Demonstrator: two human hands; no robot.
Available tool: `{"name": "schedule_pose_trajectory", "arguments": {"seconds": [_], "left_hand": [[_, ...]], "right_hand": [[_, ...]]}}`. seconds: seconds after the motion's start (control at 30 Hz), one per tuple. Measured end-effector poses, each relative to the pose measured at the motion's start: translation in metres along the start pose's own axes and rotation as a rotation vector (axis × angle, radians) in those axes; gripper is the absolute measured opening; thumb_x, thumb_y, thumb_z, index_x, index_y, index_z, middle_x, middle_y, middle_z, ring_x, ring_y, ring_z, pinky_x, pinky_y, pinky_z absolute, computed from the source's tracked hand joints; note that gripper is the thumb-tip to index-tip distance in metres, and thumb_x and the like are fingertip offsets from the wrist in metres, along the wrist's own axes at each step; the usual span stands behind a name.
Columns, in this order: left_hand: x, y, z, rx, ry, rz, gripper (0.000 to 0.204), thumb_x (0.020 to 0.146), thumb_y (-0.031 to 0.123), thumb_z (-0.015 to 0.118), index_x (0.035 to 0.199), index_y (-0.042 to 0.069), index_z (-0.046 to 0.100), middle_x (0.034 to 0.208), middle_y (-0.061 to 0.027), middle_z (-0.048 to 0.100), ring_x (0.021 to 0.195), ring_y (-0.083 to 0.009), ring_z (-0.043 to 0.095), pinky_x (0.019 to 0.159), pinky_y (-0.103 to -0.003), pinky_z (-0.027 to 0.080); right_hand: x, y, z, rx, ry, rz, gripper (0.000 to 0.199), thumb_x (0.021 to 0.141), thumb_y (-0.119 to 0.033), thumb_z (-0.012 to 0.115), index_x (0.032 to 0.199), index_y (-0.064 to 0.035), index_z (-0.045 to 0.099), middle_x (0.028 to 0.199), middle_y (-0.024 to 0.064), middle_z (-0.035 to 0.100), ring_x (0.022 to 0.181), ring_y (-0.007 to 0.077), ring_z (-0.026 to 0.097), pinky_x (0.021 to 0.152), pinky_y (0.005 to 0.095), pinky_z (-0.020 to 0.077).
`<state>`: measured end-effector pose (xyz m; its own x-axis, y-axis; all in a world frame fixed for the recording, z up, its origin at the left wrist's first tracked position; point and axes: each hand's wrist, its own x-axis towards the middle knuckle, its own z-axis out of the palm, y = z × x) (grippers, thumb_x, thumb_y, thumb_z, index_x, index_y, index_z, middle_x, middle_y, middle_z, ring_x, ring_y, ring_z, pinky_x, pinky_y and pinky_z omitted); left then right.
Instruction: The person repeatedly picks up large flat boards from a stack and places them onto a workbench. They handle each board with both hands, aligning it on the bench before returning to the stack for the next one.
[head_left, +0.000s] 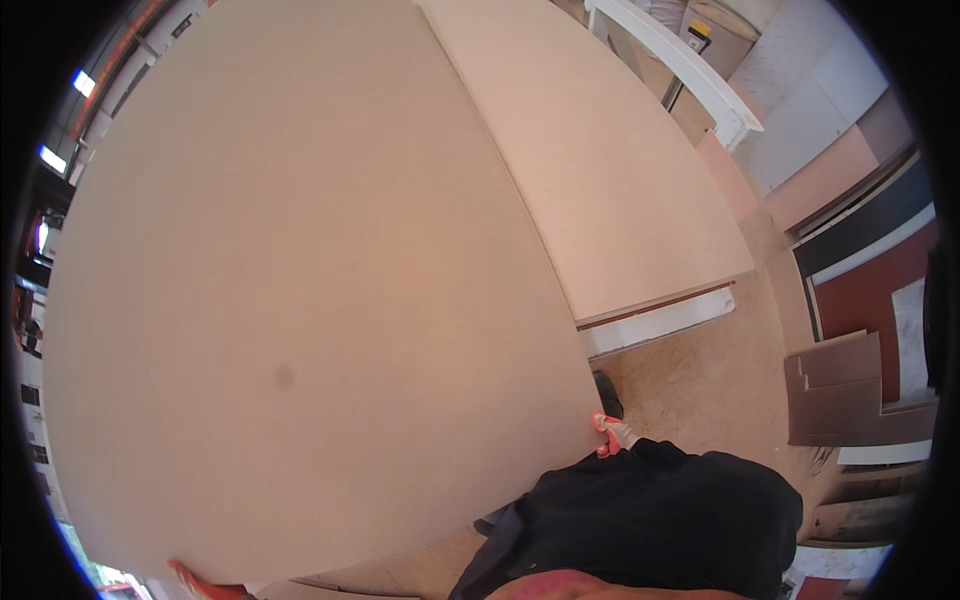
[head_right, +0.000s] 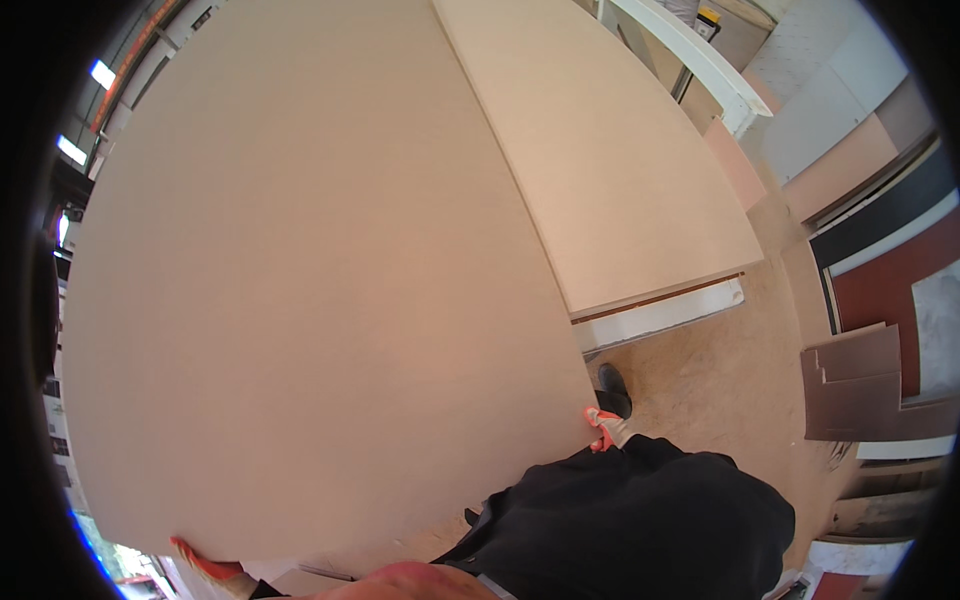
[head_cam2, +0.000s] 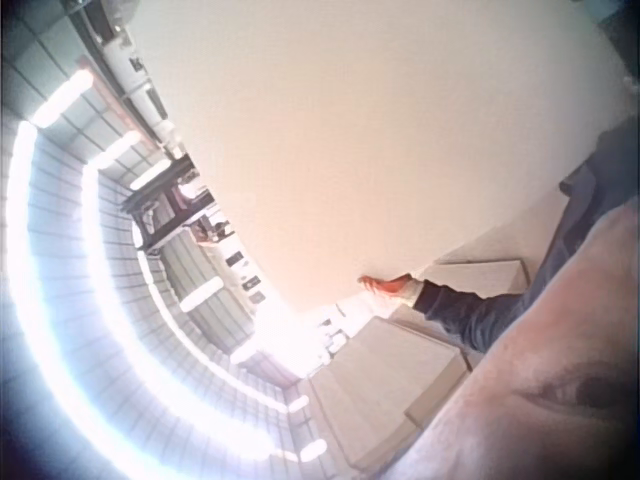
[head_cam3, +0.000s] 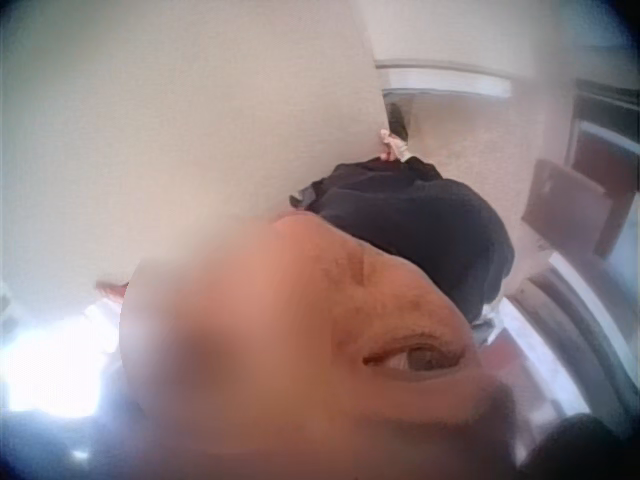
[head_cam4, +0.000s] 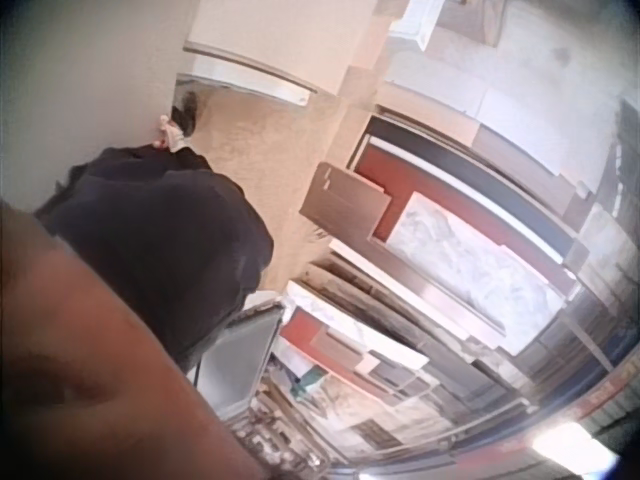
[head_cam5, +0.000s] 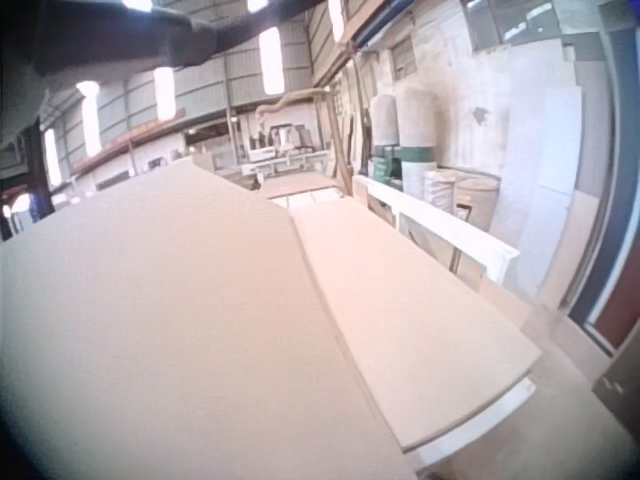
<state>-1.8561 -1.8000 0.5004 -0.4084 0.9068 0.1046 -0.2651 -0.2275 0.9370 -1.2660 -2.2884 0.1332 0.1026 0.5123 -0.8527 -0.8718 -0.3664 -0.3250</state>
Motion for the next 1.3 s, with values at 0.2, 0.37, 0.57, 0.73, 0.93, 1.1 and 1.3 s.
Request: {"name": "schedule_pose_trajectory", "arguments": {"seconds": [0.2, 0.37, 0.57, 0.73, 0.93, 1.1, 1.3], "left_hand": [[-0.035, -0.124, 0.064, -0.007, -0.276, -0.108, 0.060, 0.114, 0.042, 0.046, 0.165, 0.009, 0.044, 0.171, -0.0103, 0.043, 0.157, -0.0290, 0.041, 0.129, -0.052, 0.035], [-0.209, -0.291, 0.104, -0.096, -0.460, -0.548, 0.062, 0.106, 0.054, 0.063, 0.151, 0.010, 0.058, 0.151, -0.0077, 0.063, 0.138, -0.0272, 0.060, 0.116, -0.049, 0.049], [-0.325, -0.431, 0.093, -0.289, -0.010, -1.079, 0.092, 0.102, 0.074, 0.054, 0.169, 0.015, 0.032, 0.175, -0.0084, 0.035, 0.158, -0.0317, 0.038, 0.127, -0.053, 0.036], [-0.225, -0.417, 0.093, -0.194, 0.298, -0.715, 0.097, 0.099, 0.080, 0.053, 0.173, 0.026, 0.023, 0.178, -0.0078, 0.031, 0.160, -0.0328, 0.035, 0.126, -0.056, 0.038], [-0.117, -0.464, 0.117, -0.219, 0.078, -0.610, 0.079, 0.106, 0.069, 0.048, 0.168, 0.022, 0.038, 0.167, -0.0083, 0.048, 0.150, -0.0333, 0.046, 0.119, -0.059, 0.042], [-0.091, -0.479, 0.117, -0.194, -0.049, -0.596, 0.071, 0.109, 0.056, 0.051, 0.164, 0.011, 0.045, 0.165, -0.0105, 0.050, 0.146, -0.0353, 0.052, 0.119, -0.056, 0.044], [-0.081, -0.497, 0.157, -0.070, -0.318, -0.529, 0.063, 0.109, 0.049, 0.051, 0.153, 0.005, 0.056, 0.158, -0.0135, 0.057, 0.142, -0.0352, 0.055, 0.117, -0.054, 0.046]], "right_hand": [[0.014, -0.037, -0.096, 0.032, 0.420, -0.083, 0.044, 0.095, -0.068, 0.072, 0.105, -0.0281, 0.057, 0.094, -0.0003, 0.058, 0.050, 0.0172, 0.040, 0.047, 0.0318, 0.0321], [-0.044, -0.148, -0.267, -0.043, 0.834, -0.204, 0.055, 0.090, -0.063, 0.078, 0.128, -0.0258, 0.066, 0.127, -0.0044, 0.068, 0.053, 0.0141, 0.041, 0.046, 0.0329, 0.0350], [-0.071, -0.232, -0.393, -0.068, 0.884, -0.314, 0.040, 0.090, -0.051, 0.081, 0.092, -0.0221, 0.054, 0.111, -0.0059, 0.062, 0.051, 0.0160, 0.035, 0.043, 0.0338, 0.0311], [-0.064, -0.277, -0.439, 0.047, 1.076, -0.465, 0.041, 0.087, -0.052, 0.082, 0.096, -0.0191, 0.059, 0.090, 0.0005, 0.062, 0.048, 0.0192, 0.044, 0.039, 0.0410, 0.0340], [-0.004, -0.250, -0.355, 0.326, 1.430, -0.537, 0.045, 0.099, -0.049, 0.072, 0.124, -0.0119, 0.068, 0.110, 0.0107, 0.074, 0.091, 0.0263, 0.068, 0.080, 0.0515, 0.0524], [0.083, -0.216, -0.270, 0.639, 1.458, -1.129, 0.041, 0.103, -0.024, 0.071, 0.140, -0.0060, 0.066, 0.133, 0.0097, 0.072, 0.119, 0.0267, 0.067, 0.108, 0.0488, 0.0485], [0.114, -0.277, -0.289, 0.895, 1.159, -1.177, 0.025, 0.106, -0.030, 0.065, 0.119, -0.0092, 0.062, 0.110, 0.0040, 0.065, 0.099, 0.0202, 0.060, 0.088, 0.0402, 0.0488]]}}
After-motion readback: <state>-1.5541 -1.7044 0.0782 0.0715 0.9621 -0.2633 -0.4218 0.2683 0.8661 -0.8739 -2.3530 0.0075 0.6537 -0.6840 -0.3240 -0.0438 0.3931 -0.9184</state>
